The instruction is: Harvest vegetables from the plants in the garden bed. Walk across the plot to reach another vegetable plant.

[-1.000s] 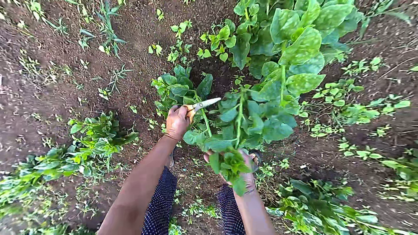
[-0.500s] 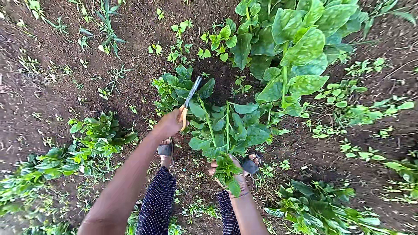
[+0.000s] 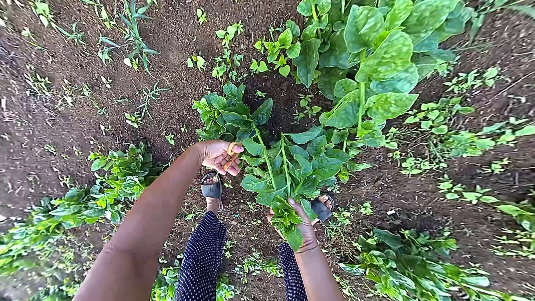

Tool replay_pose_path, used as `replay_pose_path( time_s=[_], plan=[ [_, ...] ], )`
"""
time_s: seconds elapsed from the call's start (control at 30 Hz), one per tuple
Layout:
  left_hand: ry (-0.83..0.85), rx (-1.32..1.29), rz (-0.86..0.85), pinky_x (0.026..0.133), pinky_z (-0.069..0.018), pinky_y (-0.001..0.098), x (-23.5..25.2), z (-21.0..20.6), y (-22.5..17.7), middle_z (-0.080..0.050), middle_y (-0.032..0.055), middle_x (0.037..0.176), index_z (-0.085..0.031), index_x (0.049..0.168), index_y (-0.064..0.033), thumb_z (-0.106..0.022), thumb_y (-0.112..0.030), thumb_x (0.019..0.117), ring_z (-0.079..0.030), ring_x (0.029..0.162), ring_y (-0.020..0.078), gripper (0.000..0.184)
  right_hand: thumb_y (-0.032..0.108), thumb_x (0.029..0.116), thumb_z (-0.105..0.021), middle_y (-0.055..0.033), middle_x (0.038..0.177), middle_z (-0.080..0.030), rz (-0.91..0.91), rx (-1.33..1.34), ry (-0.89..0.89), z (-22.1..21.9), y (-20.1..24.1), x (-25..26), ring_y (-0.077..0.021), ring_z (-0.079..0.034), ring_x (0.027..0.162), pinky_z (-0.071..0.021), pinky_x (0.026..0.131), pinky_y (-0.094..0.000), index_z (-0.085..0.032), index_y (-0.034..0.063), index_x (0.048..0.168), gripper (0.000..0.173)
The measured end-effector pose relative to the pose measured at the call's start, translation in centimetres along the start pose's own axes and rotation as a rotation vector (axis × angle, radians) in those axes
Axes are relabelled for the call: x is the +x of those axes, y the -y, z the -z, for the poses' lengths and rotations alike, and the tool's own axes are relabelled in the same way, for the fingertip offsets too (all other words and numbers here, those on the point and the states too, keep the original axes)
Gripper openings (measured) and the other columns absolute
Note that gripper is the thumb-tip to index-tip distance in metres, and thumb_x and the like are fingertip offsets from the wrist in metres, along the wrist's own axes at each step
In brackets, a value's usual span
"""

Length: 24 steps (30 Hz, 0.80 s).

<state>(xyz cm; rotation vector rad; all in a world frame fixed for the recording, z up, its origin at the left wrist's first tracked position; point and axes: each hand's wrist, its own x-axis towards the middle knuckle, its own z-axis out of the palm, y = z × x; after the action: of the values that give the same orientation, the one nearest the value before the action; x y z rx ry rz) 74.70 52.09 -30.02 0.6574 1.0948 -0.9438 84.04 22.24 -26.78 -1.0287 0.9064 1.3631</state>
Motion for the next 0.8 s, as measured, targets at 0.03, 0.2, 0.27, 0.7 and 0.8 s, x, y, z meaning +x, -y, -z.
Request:
replay_pose_path(
  time_s=[0.03,0.2,0.27,0.7,0.8],
  plan=[
    [-0.016,-0.009,0.003,0.062,-0.0575,0.0280,0.2,-0.2,-0.2,-0.074,0.0072,0.083,-0.062,0.098,-0.0057,-0.037,-0.041,0.1114,-0.073,0.072,0.0149,0.045,0.025,0.0848,-0.068,-0.0080,0.083,-0.074,0.003,-0.008,-0.005,-0.1,0.0,-0.1,-0.0172,-0.073,0.072,-0.0628,0.062,-0.0347,-0.064,0.0073,0.102,0.025],
    [-0.045,-0.037,0.001,0.062,-0.0530,0.0265,1.5,-1.7,-0.9,-0.070,0.0079,0.085,-0.060,0.101,-0.0048,-0.034,-0.039,0.1120,-0.069,0.073,0.0150,0.044,0.020,0.0911,-0.058,-0.0051,0.084,-0.073,0.049,-0.065,-0.045,-1.2,0.0,-0.6,-0.0145,-0.073,0.074,-0.0628,0.063,-0.0339,-0.062,0.0081,0.104,0.018],
    [-0.090,-0.082,-0.008,0.059,-0.0537,0.0259,1.9,-2.2,-0.9,-0.069,0.0076,0.079,-0.061,0.098,-0.0039,-0.040,-0.035,0.1113,-0.069,0.068,0.0149,0.040,0.018,0.0947,-0.052,-0.0051,0.084,-0.073,0.052,-0.066,-0.062,-1.6,0.2,-0.7,-0.0139,-0.073,0.074,-0.0627,0.064,-0.0327,-0.061,0.0077,0.105,0.017],
    [-0.273,0.211,-0.193,0.076,-0.0575,0.0380,0.8,-3.0,4.9,-0.072,0.0136,0.105,-0.057,0.130,-0.0003,-0.055,-0.019,0.1073,-0.070,0.089,0.0204,0.029,0.052,0.0823,-0.074,-0.0028,0.095,-0.077,0.243,0.150,0.300,9.8,1.5,-7.8,-0.0121,-0.074,0.082,-0.0621,0.071,-0.0287,-0.078,0.0180,0.106,0.042],
    [-0.413,0.427,-0.161,0.085,-0.0557,0.0515,2.6,-5.5,10.1,-0.069,0.0202,0.112,-0.056,0.134,-0.0013,-0.064,-0.015,0.1017,-0.068,0.094,0.0313,0.036,0.046,0.0878,-0.072,0.0005,0.103,-0.075,0.200,0.321,0.459,15.9,1.9,-11.0,-0.0060,-0.073,0.088,-0.0594,0.077,-0.0218,-0.074,0.0150,0.113,0.040]
  ],
)
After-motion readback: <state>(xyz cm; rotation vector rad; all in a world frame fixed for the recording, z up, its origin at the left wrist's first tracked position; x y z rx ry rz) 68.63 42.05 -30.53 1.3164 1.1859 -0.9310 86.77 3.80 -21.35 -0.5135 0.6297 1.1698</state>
